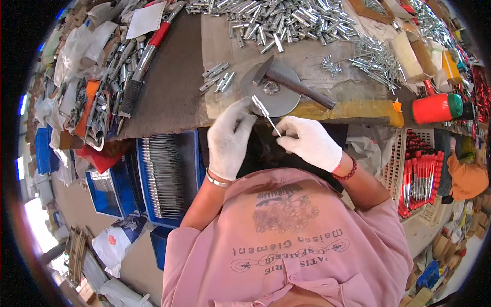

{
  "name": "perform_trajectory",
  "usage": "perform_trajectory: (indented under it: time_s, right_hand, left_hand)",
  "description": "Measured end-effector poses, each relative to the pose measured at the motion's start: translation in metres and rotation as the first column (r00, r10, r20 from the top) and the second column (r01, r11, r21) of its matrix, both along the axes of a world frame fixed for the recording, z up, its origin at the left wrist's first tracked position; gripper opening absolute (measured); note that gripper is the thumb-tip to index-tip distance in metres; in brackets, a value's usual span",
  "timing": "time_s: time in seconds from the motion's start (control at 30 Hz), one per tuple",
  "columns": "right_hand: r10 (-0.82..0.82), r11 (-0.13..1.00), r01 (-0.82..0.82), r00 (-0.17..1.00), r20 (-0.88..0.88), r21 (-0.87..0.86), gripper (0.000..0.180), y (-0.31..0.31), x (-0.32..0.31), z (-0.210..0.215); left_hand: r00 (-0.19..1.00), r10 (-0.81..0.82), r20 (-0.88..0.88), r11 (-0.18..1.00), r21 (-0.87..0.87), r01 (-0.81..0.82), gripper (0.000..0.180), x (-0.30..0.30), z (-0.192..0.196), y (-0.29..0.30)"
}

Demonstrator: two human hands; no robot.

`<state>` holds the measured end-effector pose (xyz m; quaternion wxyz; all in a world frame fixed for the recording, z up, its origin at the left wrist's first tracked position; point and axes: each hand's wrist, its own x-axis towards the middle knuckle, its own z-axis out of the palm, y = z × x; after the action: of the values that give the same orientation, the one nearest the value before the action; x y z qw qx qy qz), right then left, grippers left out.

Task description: Assemble small metal hardware components using a hammer and organizing them into a tray.

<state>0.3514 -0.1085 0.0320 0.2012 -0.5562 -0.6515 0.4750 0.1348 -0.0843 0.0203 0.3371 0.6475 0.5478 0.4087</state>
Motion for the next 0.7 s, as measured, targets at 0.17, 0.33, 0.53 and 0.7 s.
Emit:
perform_trajectory:
  time_s: [0.17, 0.33, 0.53, 0.7]
  right_hand:
    - [-0.167, 0.921, 0.055, 0.951, -0.261, -0.387, 0.021, -0.005, -0.015, 0.011]
    - [-0.095, 0.961, 0.031, 0.97, -0.225, -0.274, 0.021, -0.01, -0.038, 0.005]
    - [-0.026, 0.998, 0.01, 0.961, -0.275, -0.059, 0.059, -0.001, -0.036, 0.014]
    - [-0.137, 0.99, 0.143, 0.945, -0.297, 0.0, 0.056, 0.02, -0.02, 0.014]
  left_hand:
    - [0.969, 0.057, 0.239, 0.897, -0.439, 0.056, 0.056, 0.006, 0.005, -0.009]
    - [0.899, 0.155, 0.409, 0.878, -0.474, 0.063, 0.062, -0.009, 0.011, -0.018]
    - [0.781, 0.294, 0.55, 0.927, -0.363, -0.093, 0.061, -0.059, 0.008, -0.024]
    - [0.66, 0.65, 0.377, 0.757, -0.399, -0.518, 0.06, -0.145, -0.03, -0.054]
